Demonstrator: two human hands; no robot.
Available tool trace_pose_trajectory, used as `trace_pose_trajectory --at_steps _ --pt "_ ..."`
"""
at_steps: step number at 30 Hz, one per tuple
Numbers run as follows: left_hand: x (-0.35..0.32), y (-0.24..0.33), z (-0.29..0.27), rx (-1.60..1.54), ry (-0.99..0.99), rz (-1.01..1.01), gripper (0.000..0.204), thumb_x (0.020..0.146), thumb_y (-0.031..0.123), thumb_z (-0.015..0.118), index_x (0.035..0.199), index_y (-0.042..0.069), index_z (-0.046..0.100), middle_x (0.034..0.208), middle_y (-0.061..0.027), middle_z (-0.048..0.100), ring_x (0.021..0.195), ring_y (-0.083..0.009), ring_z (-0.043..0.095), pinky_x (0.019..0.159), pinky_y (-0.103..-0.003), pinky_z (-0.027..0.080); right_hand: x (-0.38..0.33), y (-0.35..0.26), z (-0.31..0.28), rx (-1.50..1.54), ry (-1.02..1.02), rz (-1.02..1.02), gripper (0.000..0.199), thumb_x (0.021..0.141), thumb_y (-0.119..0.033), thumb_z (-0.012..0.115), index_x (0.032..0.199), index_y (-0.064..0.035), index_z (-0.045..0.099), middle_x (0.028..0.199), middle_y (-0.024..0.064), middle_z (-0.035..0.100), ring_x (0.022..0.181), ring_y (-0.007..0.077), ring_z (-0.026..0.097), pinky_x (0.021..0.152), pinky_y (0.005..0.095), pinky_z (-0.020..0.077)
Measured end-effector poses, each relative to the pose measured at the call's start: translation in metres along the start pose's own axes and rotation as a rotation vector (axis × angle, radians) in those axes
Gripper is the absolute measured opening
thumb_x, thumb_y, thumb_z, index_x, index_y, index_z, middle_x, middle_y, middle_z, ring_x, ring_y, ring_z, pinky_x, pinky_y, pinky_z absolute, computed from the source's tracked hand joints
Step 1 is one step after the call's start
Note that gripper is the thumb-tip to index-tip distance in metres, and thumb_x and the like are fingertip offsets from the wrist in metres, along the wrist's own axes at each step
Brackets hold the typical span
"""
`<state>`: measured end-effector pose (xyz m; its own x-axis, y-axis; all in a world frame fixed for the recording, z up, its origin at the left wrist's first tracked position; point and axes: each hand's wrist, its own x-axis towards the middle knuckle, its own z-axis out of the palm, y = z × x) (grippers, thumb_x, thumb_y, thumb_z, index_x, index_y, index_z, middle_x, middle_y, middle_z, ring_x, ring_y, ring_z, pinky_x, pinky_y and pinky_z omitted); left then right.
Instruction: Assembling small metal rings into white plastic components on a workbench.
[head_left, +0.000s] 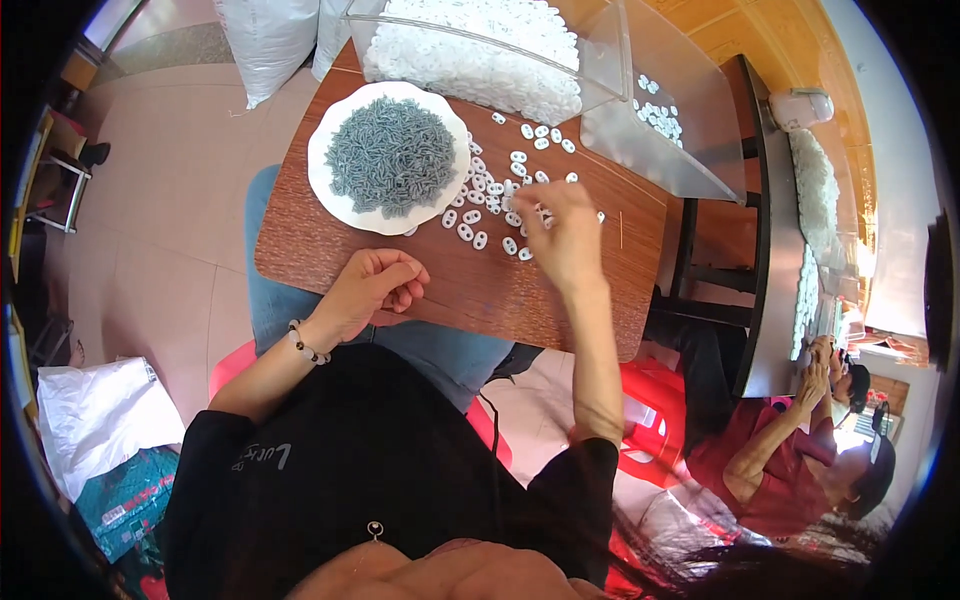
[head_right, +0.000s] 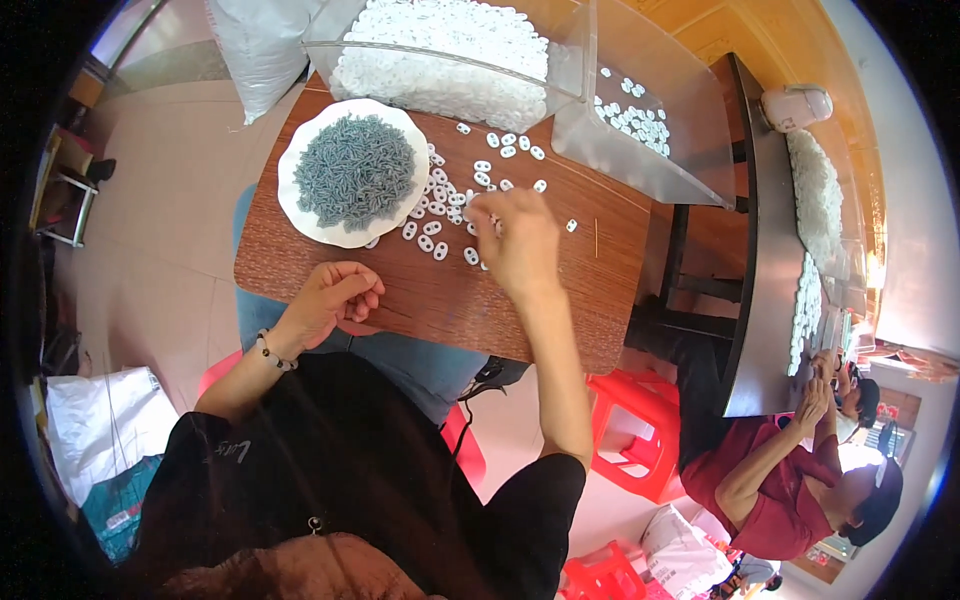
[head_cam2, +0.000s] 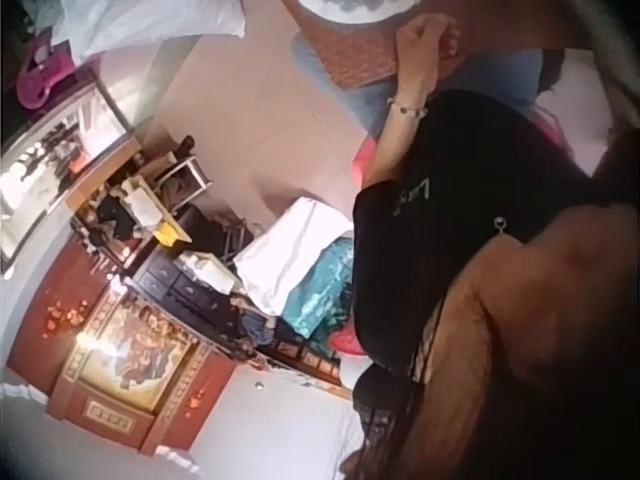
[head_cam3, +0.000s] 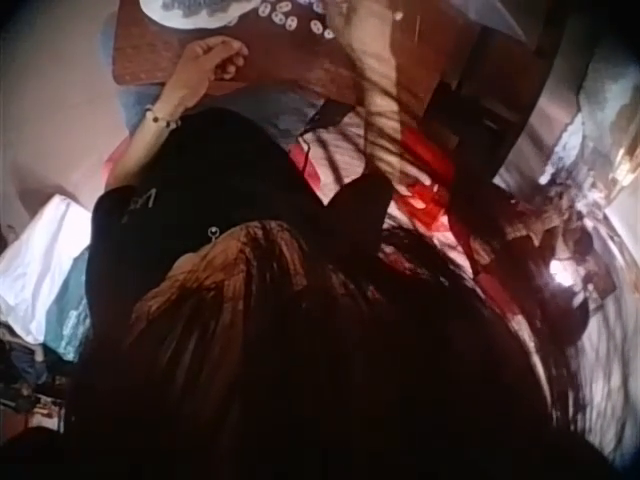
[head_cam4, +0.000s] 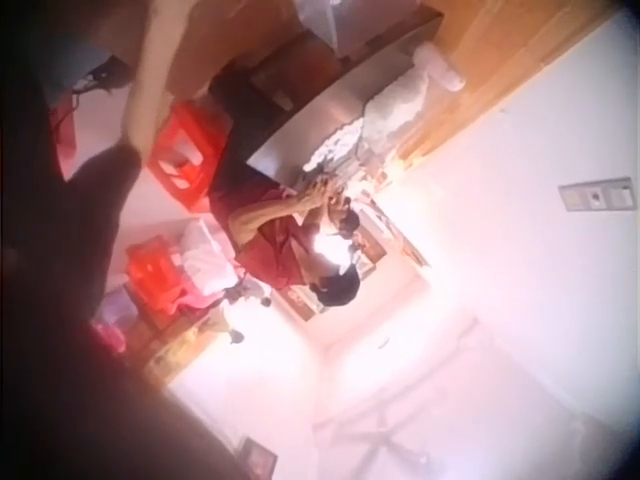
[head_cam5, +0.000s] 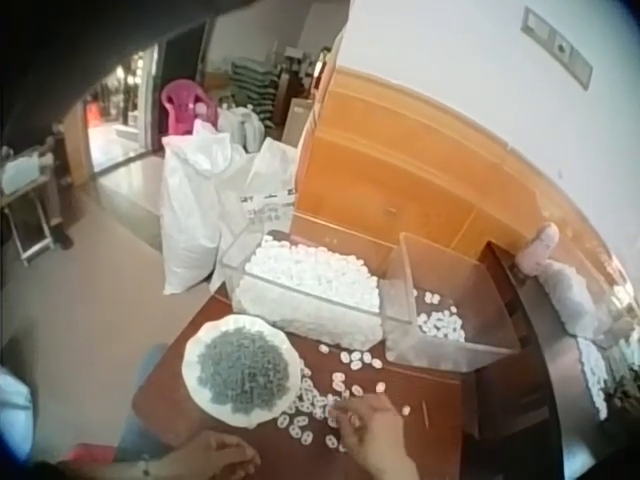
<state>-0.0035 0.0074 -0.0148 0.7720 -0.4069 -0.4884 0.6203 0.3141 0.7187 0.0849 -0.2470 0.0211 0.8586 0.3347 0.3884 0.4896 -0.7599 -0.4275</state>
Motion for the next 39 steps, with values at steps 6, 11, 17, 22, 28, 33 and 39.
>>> trace_pose_trajectory --at_steps 6,11,17,22,28,33,39 --pt "-0.001 -0.002 0.000 0.019 -0.013 0.027 0.019 0.094 0.020 0.057 0.090 0.004 0.066 0.075 0.0010 0.062 0.061 -0.0017 0.052 0.057 -0.016 0.043 -0.006 -0.012 0.028 -0.116 -0.064 0.048 0.012 0.077 -0.015 0.072 0.087 -0.0084 0.070 0.080 0.0077 0.062 0.081 0.0278 0.058 0.071 0.0392 0.0478" --pt "-0.007 -0.003 0.004 0.098 0.022 0.074 0.019 0.095 0.020 0.057 0.090 0.004 0.065 0.075 -0.0002 0.062 0.060 -0.0023 0.053 0.055 -0.016 0.042 -0.005 -0.015 0.037 -0.126 -0.078 0.084 0.014 0.078 -0.014 0.071 0.090 -0.0081 0.069 0.080 0.0082 0.063 0.081 0.0285 0.058 0.072 0.0388 0.0477" --pt "-0.025 0.018 0.013 0.239 0.090 0.166 0.016 0.094 0.016 0.059 0.093 0.000 0.064 0.077 -0.0008 0.063 0.063 -0.0030 0.053 0.057 -0.018 0.044 -0.009 -0.018 0.040 -0.102 -0.089 0.132 0.013 0.080 -0.012 0.068 0.092 -0.0076 0.066 0.082 0.0112 0.062 0.084 0.0310 0.058 0.072 0.0408 0.0467" --pt "-0.008 0.067 -0.011 1.282 0.603 0.824 0.016 0.081 0.013 0.068 0.094 0.005 0.065 0.081 -0.0071 0.063 0.078 -0.0245 0.060 0.067 -0.035 0.048 -0.011 -0.019 0.039 -0.133 -0.064 0.099 0.010 0.082 -0.010 0.067 0.090 -0.0070 0.062 0.085 0.0121 0.060 0.083 0.0313 0.055 0.072 0.0410 0.0455" --pt "0.011 0.074 -0.033 1.593 0.558 0.710 0.017 0.078 0.013 0.069 0.093 0.006 0.065 0.084 -0.0111 0.059 0.087 -0.0305 0.056 0.075 -0.041 0.046 -0.017 -0.017 0.036 -0.064 0.078 0.091 0.009 0.083 -0.009 0.066 0.088 -0.0046 0.060 0.083 0.0121 0.060 0.080 0.0304 0.055 0.071 0.0394 0.0455" --pt "0.019 0.077 -0.032 1.561 0.556 0.660 0.012 0.078 0.014 0.069 0.085 0.005 0.066 0.081 -0.0117 0.059 0.086 -0.0305 0.057 0.074 -0.042 0.046 -0.032 -0.022 0.022 0.078 0.120 0.269 0.009 0.086 -0.008 0.066 0.087 -0.0027 0.059 0.076 0.0103 0.061 0.067 0.0213 0.057 0.061 0.0318 0.0455" --pt "0.024 0.086 -0.027 1.324 0.547 0.650 0.012 0.080 0.014 0.069 0.081 0.003 0.067 0.074 -0.0108 0.061 0.069 -0.0257 0.058 0.064 -0.039 0.045 -0.047 -0.032 0.013 0.264 0.131 0.429 0.009 0.087 -0.009 0.067 0.089 -0.0016 0.062 0.074 0.0067 0.063 0.063 0.0119 0.055 0.055 0.0257 0.0431"
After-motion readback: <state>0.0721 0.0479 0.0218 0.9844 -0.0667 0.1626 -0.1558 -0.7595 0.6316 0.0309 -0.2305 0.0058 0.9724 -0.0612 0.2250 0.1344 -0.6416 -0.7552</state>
